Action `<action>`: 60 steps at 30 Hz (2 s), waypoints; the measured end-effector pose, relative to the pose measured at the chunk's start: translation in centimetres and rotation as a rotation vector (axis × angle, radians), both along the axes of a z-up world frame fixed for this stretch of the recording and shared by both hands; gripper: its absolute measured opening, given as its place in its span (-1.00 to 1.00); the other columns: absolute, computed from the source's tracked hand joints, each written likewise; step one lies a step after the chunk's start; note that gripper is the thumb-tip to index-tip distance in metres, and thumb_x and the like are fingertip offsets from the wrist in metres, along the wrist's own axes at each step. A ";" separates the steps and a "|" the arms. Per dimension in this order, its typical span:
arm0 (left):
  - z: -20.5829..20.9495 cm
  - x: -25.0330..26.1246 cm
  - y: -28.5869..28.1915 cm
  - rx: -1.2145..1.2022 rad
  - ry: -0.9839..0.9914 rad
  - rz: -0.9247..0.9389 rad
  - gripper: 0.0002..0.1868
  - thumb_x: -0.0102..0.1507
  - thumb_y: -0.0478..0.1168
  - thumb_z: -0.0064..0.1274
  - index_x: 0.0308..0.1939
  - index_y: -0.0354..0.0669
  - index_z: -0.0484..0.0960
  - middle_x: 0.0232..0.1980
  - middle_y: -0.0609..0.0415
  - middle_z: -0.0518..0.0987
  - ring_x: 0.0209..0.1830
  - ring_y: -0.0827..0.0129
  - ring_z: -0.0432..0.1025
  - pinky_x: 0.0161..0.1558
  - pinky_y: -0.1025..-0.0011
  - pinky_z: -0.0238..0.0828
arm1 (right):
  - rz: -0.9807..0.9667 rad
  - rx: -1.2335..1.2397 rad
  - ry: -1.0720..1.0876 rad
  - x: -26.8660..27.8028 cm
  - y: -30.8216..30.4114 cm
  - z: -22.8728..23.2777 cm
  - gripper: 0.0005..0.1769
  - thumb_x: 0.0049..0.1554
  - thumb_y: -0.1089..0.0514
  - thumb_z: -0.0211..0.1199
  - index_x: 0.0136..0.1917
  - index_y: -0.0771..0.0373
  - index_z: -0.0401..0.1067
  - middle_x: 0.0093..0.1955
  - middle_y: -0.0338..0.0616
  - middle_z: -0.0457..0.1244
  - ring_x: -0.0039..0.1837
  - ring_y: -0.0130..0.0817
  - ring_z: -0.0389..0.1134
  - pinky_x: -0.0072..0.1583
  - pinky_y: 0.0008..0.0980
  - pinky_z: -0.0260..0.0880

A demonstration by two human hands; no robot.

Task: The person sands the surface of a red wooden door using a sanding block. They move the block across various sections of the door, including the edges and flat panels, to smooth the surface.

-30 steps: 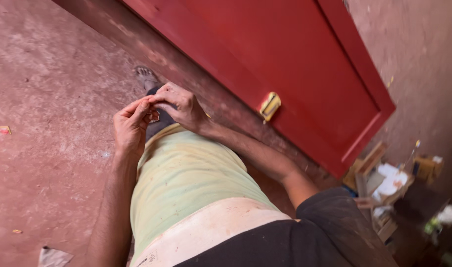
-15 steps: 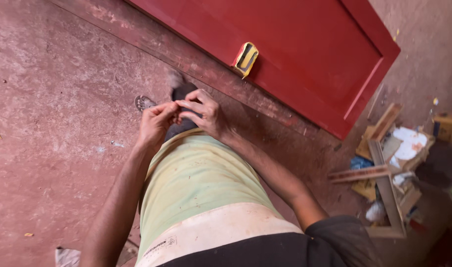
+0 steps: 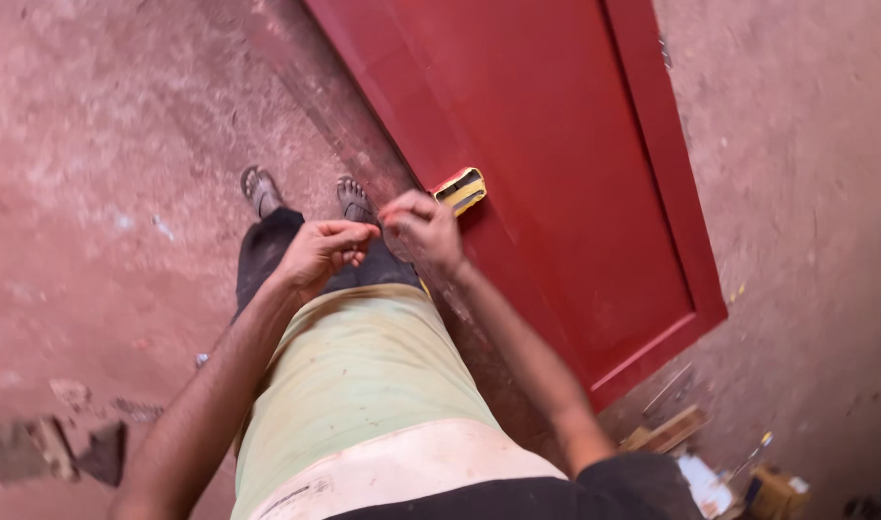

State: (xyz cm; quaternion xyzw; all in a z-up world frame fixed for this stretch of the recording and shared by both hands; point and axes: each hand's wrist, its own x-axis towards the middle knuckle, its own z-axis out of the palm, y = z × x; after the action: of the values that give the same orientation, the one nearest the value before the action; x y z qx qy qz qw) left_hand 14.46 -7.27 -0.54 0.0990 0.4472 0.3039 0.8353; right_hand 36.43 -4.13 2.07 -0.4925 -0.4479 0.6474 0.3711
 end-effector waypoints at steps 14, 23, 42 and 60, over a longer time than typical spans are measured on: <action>-0.5 2.6 -11.6 -0.085 0.262 0.690 -0.74 0.35 -0.24 0.15 0.00 -0.41 0.68 -0.26 0.08 0.62 -0.33 0.49 0.47 -0.25 0.57 0.42 | 0.436 1.047 -0.812 4.3 31.6 -12.9 -0.92 0.14 0.30 0.41 -0.06 0.21 0.62 -0.10 -0.11 0.35 -0.02 -0.20 0.41 0.00 -0.26 0.49; -1.6 4.9 -13.1 -0.134 0.269 0.804 -0.76 0.38 -0.25 0.14 0.00 -0.39 0.68 -0.25 0.08 0.63 -0.32 0.49 0.49 -0.24 0.57 0.44 | 0.809 1.433 -1.034 9.8 25.5 -11.4 -0.37 -0.01 0.53 0.18 0.36 0.50 0.36 0.23 0.09 0.19 0.25 -0.04 0.27 0.26 -0.27 0.48; -0.3 4.0 -11.0 -0.087 0.348 0.747 -0.77 0.36 -0.25 0.14 -0.02 -0.39 0.69 -0.25 0.07 0.63 -0.32 0.48 0.49 -0.23 0.56 0.45 | 0.818 1.427 -0.949 12.5 25.4 -13.7 -0.64 0.13 0.47 0.18 0.20 0.37 0.47 0.05 0.05 0.29 0.10 -0.16 0.36 -0.01 -0.40 0.54; -1.3 4.4 -11.2 -0.129 0.413 0.678 -0.77 0.37 -0.24 0.15 -0.03 -0.39 0.70 -0.27 0.07 0.63 -0.34 0.50 0.48 -0.27 0.58 0.43 | 0.765 1.448 -1.002 8.6 27.3 -13.9 -0.46 -0.02 0.47 0.20 0.28 0.42 0.46 0.16 0.01 0.23 0.17 -0.14 0.30 0.16 -0.36 0.53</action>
State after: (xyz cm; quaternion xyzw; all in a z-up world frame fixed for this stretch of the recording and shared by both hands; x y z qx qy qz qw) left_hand 18.85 -18.46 -1.87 -0.0477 0.6313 0.5073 0.5846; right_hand 45.06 23.16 -11.84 -0.1838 -0.9762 0.0051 0.1146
